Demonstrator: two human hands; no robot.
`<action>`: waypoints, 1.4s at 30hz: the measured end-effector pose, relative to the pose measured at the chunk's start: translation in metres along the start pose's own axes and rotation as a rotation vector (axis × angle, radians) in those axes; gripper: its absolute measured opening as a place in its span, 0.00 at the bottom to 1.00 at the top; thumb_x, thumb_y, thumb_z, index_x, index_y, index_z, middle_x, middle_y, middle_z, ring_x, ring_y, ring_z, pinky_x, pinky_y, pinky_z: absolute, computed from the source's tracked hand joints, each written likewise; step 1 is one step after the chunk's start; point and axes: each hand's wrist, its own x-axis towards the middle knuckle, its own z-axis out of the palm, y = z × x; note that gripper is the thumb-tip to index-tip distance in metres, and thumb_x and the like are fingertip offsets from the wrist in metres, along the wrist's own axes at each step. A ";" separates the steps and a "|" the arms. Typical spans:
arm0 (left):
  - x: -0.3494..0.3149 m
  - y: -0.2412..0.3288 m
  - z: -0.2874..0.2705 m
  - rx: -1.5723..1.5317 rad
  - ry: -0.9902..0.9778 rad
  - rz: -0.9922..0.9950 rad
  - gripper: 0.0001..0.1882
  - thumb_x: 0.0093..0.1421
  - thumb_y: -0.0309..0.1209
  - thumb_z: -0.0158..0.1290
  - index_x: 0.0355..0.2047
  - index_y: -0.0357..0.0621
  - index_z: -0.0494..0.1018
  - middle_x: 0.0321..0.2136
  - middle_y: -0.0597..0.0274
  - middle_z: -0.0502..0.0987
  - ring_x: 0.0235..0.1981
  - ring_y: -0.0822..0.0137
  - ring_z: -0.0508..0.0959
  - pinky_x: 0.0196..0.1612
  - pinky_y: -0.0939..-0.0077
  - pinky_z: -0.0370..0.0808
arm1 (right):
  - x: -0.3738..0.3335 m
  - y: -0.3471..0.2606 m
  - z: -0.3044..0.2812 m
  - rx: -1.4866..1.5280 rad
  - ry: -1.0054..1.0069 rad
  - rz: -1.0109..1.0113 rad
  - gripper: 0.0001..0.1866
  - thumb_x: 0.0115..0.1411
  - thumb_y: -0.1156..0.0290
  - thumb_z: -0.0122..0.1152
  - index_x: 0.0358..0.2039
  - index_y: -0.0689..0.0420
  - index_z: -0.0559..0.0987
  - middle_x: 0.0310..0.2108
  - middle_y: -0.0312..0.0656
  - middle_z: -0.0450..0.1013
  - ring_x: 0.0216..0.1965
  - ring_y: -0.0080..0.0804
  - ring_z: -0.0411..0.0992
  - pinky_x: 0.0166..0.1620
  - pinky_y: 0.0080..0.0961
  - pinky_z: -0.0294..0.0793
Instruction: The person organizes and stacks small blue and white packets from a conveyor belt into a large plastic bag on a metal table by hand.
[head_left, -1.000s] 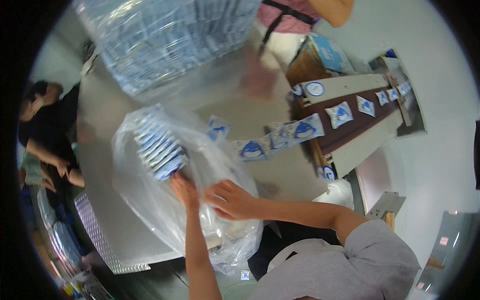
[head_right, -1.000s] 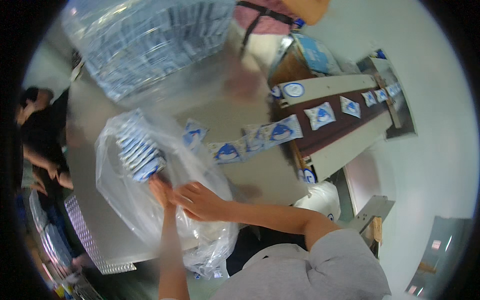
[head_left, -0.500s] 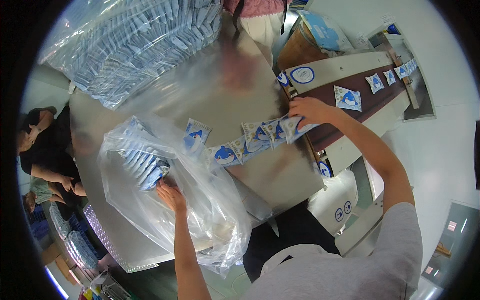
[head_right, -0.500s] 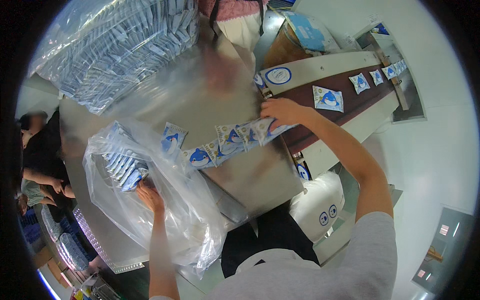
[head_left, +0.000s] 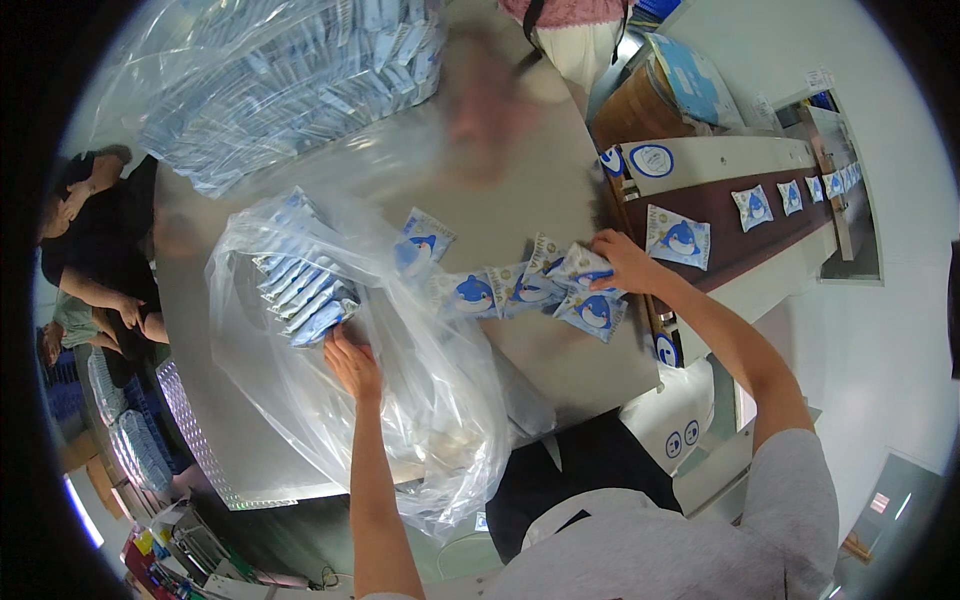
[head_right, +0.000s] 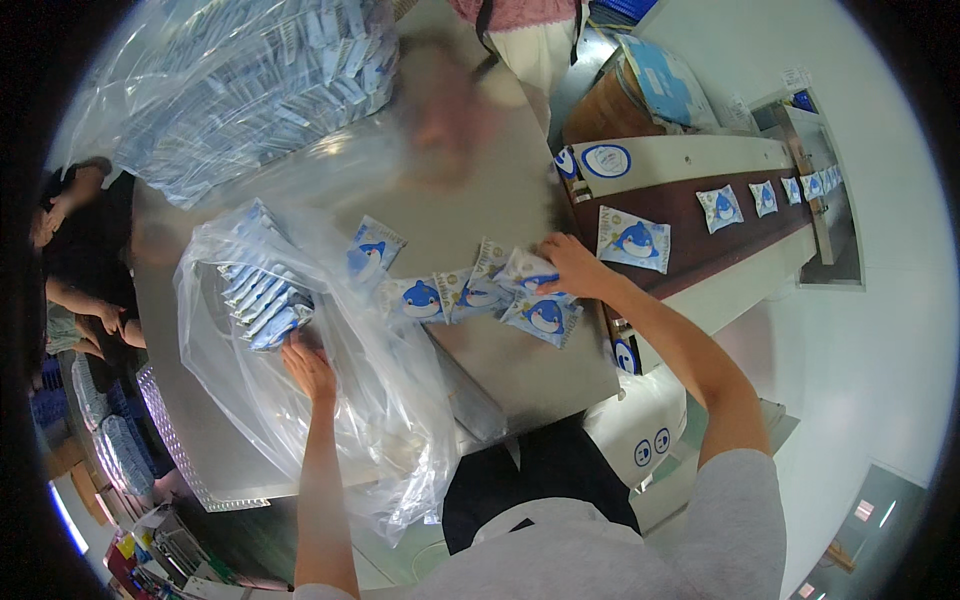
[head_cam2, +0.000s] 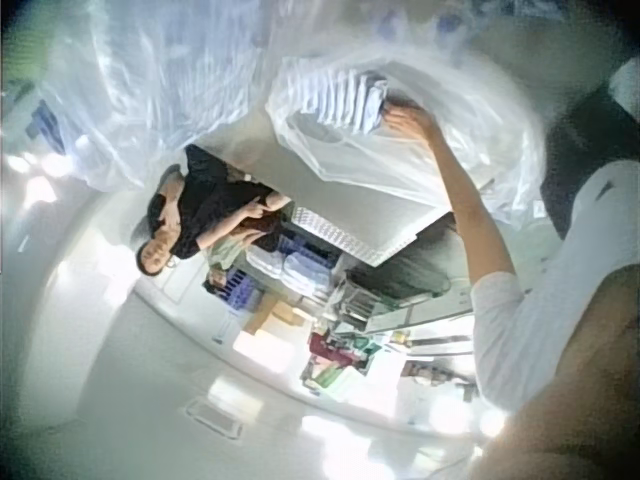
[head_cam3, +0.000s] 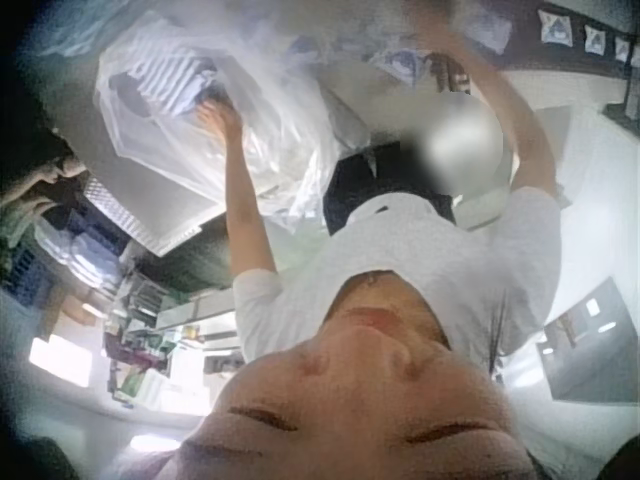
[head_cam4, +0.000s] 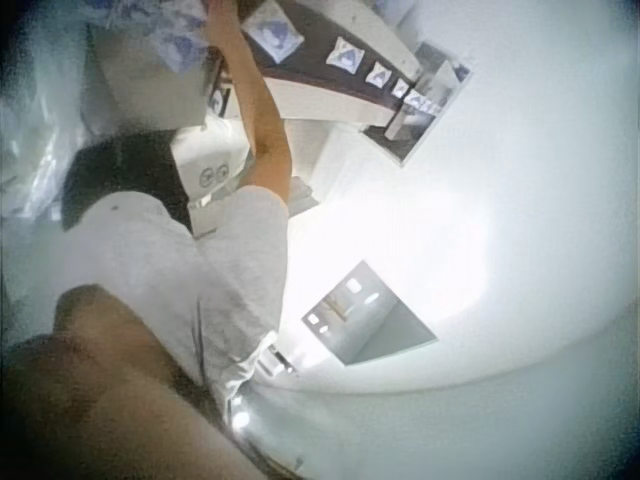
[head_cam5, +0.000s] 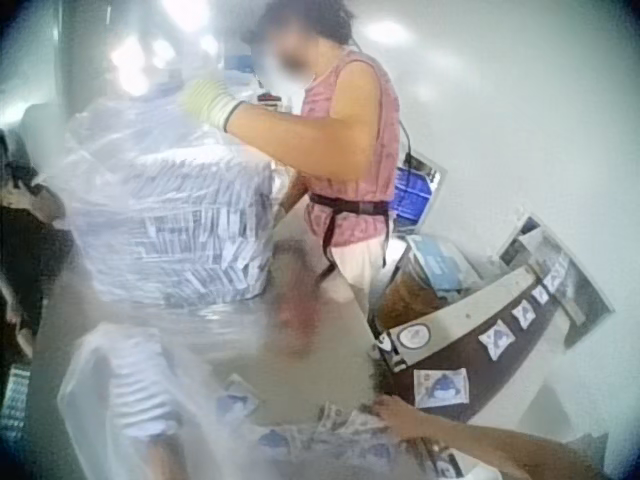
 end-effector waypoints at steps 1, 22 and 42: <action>-0.002 -0.005 -0.002 0.008 0.002 -0.010 0.28 0.49 0.21 0.44 0.54 0.37 0.59 0.49 0.44 0.63 0.49 0.44 0.64 0.51 0.51 0.60 | -0.004 -0.017 -0.008 0.001 -0.005 -0.012 0.32 0.41 0.56 0.72 0.43 0.62 0.73 0.48 0.51 0.66 0.53 0.49 0.62 0.52 0.34 0.66; 0.003 0.001 -0.005 0.013 -0.030 -0.034 0.26 0.48 0.21 0.46 0.51 0.40 0.63 0.48 0.48 0.64 0.50 0.47 0.64 0.52 0.55 0.61 | 0.035 -0.018 0.008 0.076 0.003 0.064 0.42 0.33 0.52 0.75 0.46 0.64 0.71 0.48 0.47 0.67 0.53 0.48 0.61 0.55 0.38 0.59; -0.004 -0.012 -0.001 0.046 0.027 -0.015 0.26 0.49 0.23 0.47 0.51 0.39 0.64 0.49 0.50 0.65 0.49 0.50 0.66 0.51 0.56 0.61 | 0.064 -0.111 -0.006 0.330 -0.310 -0.063 0.46 0.32 0.52 0.73 0.49 0.65 0.67 0.42 0.56 0.72 0.46 0.50 0.69 0.50 0.35 0.68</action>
